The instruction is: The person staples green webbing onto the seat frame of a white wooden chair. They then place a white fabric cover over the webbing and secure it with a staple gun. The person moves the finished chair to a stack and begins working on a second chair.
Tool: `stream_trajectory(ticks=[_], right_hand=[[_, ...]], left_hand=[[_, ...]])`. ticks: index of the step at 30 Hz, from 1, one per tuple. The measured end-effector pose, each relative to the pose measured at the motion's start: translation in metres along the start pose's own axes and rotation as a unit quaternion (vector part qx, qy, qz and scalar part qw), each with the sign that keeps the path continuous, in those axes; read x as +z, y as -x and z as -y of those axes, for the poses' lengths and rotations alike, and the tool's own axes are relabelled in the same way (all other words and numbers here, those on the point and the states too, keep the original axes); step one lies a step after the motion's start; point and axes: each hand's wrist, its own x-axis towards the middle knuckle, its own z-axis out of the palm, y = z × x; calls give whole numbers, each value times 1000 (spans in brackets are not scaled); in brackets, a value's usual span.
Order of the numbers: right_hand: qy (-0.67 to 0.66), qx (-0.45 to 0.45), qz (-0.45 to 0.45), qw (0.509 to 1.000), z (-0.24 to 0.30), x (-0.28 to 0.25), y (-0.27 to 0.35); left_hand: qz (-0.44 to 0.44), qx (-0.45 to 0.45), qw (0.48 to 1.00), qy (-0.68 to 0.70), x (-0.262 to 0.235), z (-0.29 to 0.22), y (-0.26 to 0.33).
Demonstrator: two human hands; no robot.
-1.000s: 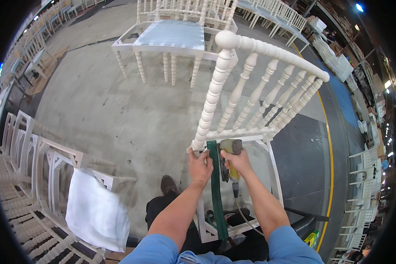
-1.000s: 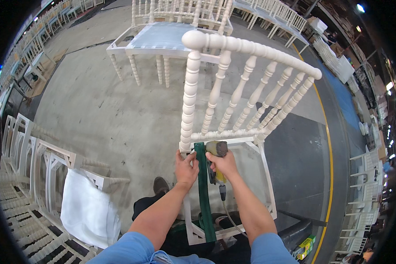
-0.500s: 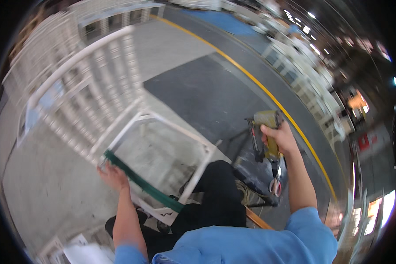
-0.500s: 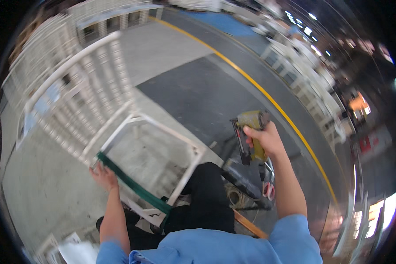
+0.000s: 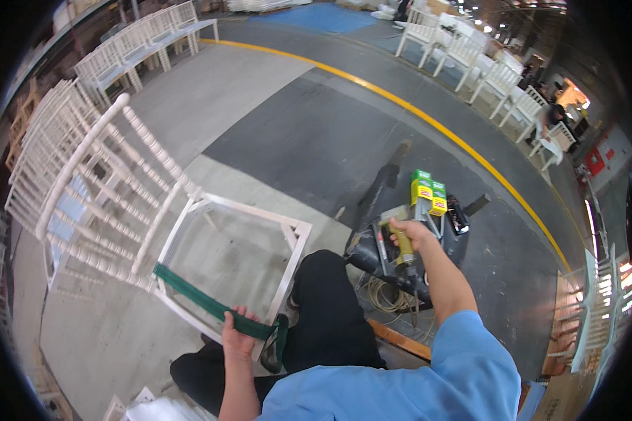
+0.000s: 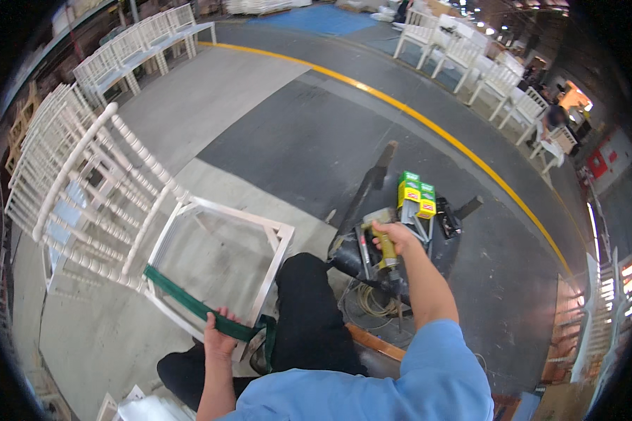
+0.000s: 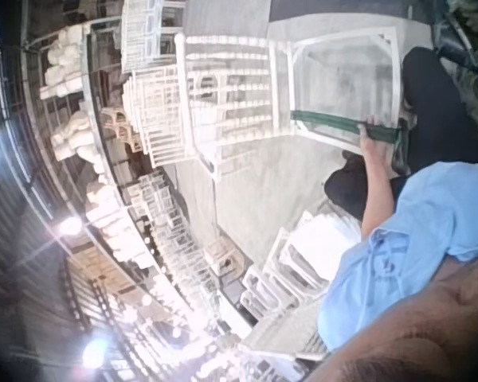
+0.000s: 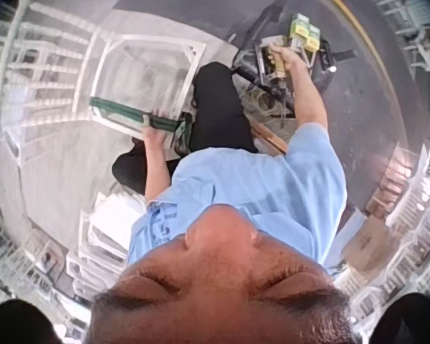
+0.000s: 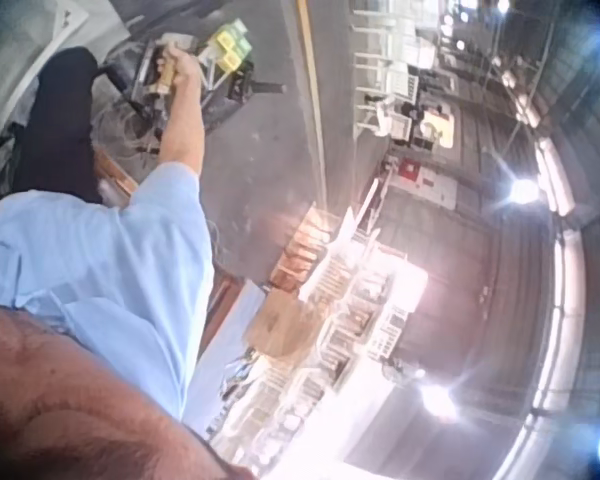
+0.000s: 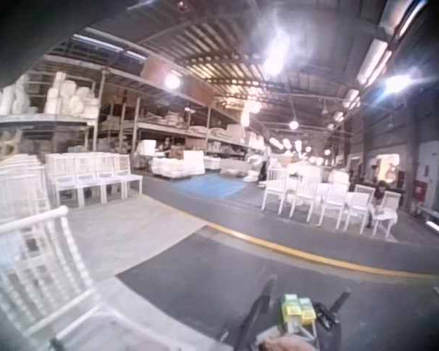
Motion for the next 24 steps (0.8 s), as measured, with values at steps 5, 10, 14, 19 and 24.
stream_trajectory(ticks=[5,10,14,19,24], right_hand=[[432,-59,-200,877,8,8,-1],[492,-302,-276,769,21,9,27],[458,-318,-211,803,5,44,39],[321,-379,-94,863,-31,71,37],[282,-394,54,873,-80,142,45]], left_hand=[[98,-71,992,-28,-15,61,58],[-53,-107,992,-41,-12,85,60],[-86,-78,993,-33,-13,85,57],[-62,-76,995,12,-15,88,34],[-44,17,997,-67,-42,69,18]])
